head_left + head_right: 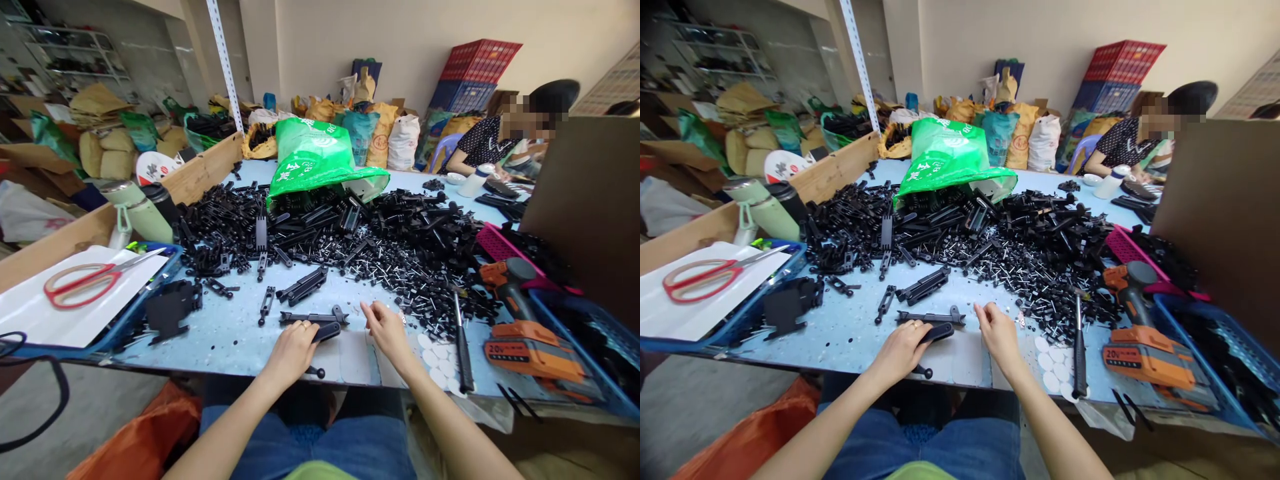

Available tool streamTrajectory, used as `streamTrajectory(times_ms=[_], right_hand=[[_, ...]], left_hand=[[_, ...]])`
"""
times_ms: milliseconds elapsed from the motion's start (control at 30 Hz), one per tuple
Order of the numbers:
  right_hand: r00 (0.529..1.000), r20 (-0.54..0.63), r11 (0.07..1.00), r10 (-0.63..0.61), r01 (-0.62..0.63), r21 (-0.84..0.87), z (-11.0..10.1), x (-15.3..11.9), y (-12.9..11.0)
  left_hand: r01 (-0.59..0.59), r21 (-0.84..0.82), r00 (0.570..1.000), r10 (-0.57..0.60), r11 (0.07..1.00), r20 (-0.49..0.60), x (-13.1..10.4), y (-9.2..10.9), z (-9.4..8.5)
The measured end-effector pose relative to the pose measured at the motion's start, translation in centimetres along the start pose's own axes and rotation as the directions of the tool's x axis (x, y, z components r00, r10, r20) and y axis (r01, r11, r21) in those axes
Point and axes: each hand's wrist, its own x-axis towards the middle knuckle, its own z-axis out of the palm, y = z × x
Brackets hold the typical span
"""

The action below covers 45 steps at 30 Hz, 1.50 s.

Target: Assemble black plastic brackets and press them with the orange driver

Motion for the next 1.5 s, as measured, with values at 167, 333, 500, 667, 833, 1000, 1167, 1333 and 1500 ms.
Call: streamTrajectory(times_ms=[167,333,500,667,833,1000,1167,1333,1500], right_hand=[[0.948,0.115,0.950,-0.297,0.306,-0.068,1.7,-0.5,-0.2],[0.941,0.174,0.939,-0.290,0.244,0.241,3.2,1.1,0.0],[0.972,-0.057,0.853,-0.228,0.227,0.469,-1.8,2.4,0.1],[0.953,-0.197,0.734,-0.231,0.303,0.607,-5.4,1.1,-3.0],[0.973,-0.066,0.610,-0.220,0.190,0.770,-1.4,-1.0,-5.9],[0.945,0.172,0.661,-0.277,0.058,0.748,-0.3,-2.0,-4.4],[0.882,0.281,0.896,-0.378,0.272,0.352,-4.6,-1.7,-2.1],[0.592,0.690,0.754,-0.416,0.649,-0.102,-3.9,-2.8,-1.4],[0.674,0.671,0.696,-0.310,0.642,-0.323,-1.9,-4.0,-1.4]], left_hand=[[0.008,0.026,0.999,-0.009,1.000,0.048,-1.8,-0.7,-2.0],[0.011,0.054,0.999,-0.014,0.998,0.045,-2.1,-0.9,-1.5],[0.012,0.040,0.993,-0.007,0.999,-0.115,-1.3,-0.4,-0.4],[-0.083,-0.080,0.947,0.053,0.993,-0.318,1.0,1.4,-1.1],[-0.085,-0.444,0.966,-0.035,0.892,-0.255,1.9,4.0,-0.1],[-0.067,-0.482,0.993,0.011,0.874,-0.119,1.5,3.7,-0.1],[-0.057,-0.204,0.988,0.084,0.977,0.126,0.9,1.4,-0.1],[-0.063,-0.123,0.973,0.089,0.990,0.214,0.4,0.6,0.3],[-0.039,-0.146,0.974,0.070,0.989,0.216,0.3,0.9,-0.1]])
